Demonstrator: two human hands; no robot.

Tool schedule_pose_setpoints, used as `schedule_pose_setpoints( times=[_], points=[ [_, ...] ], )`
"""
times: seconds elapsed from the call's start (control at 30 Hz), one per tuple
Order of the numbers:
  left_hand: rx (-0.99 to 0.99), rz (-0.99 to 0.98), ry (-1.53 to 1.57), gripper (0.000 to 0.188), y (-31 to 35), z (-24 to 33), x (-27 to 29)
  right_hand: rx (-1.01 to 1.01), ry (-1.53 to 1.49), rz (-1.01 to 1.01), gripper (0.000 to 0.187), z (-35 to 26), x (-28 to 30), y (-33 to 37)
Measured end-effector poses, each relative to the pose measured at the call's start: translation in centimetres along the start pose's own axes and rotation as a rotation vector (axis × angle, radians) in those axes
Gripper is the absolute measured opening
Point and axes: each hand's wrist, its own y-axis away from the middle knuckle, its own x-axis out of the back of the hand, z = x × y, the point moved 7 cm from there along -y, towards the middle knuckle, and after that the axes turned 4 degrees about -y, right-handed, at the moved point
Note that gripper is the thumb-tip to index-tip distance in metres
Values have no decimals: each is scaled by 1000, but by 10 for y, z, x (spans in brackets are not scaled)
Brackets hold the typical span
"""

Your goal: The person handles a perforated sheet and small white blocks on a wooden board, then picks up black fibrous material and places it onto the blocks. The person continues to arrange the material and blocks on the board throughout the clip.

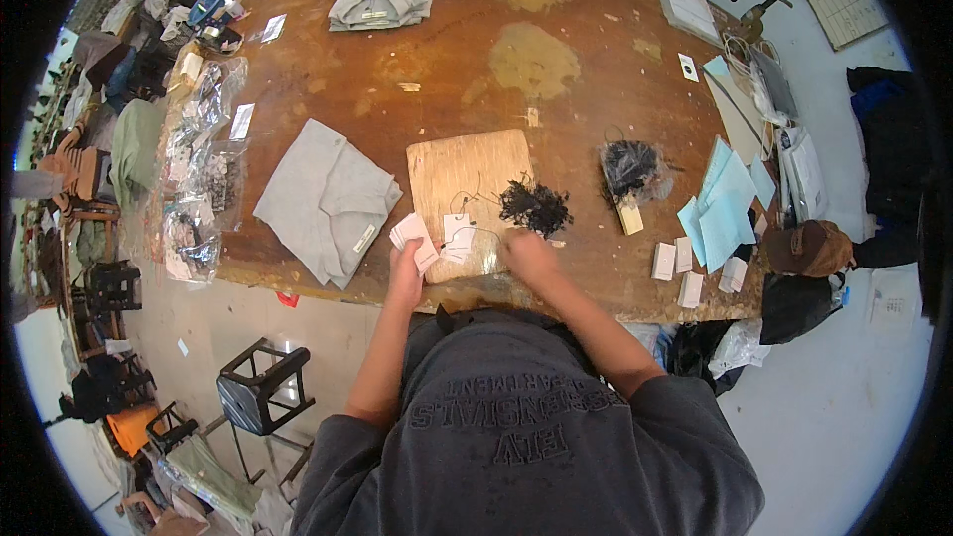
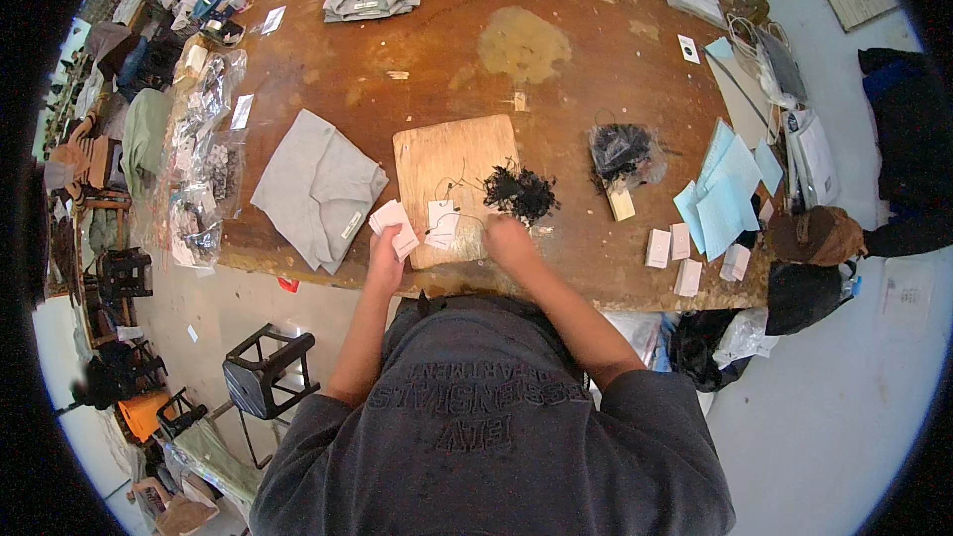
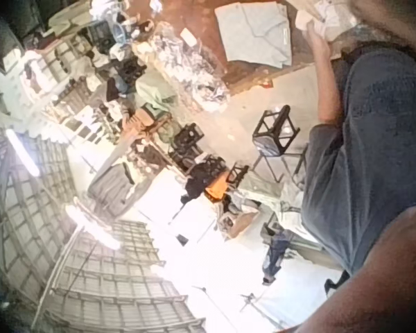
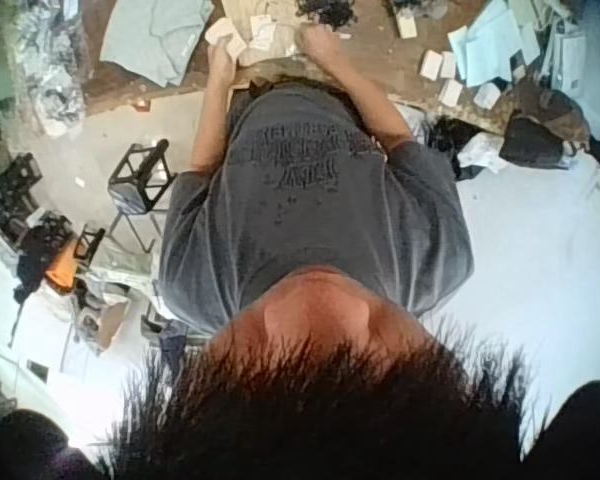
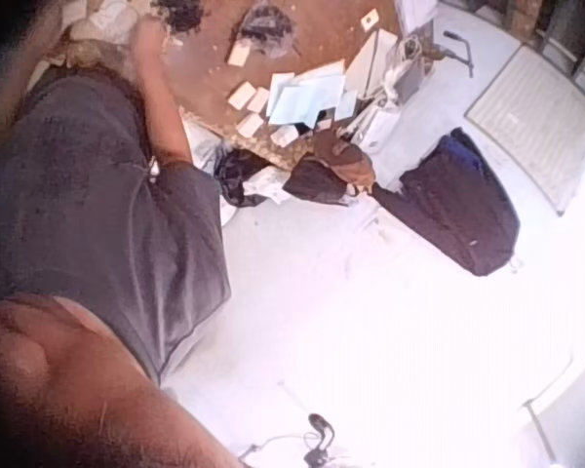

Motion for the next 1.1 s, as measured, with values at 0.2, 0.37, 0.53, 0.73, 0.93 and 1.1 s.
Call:
schedule_pose_setpoints(
  times=[0.2,0.37,0.53,0.73,0.93,1.1],
  points=[
    [-162,-71,-147,30,10,1,-11,247,390,29,18,-31,-29,-4],
    [-133,-64,-217,34,12,2,-10,-222,-996,-202,19,-8,-19,-9],
    [55,-105,-60,36,10,-13,-21,-183,-1463,-152,16,-41,6,2],
    [-275,-104,-293,28,25,5,-43,-62,-966,78,16,-53,27,0],
    [-218,-118,-270,28,25,5,-42,-154,-978,154,11,-47,38,4],
    [-260,-145,-358,31,29,6,-49,68,-676,259,13,-62,63,8]
  ],
)
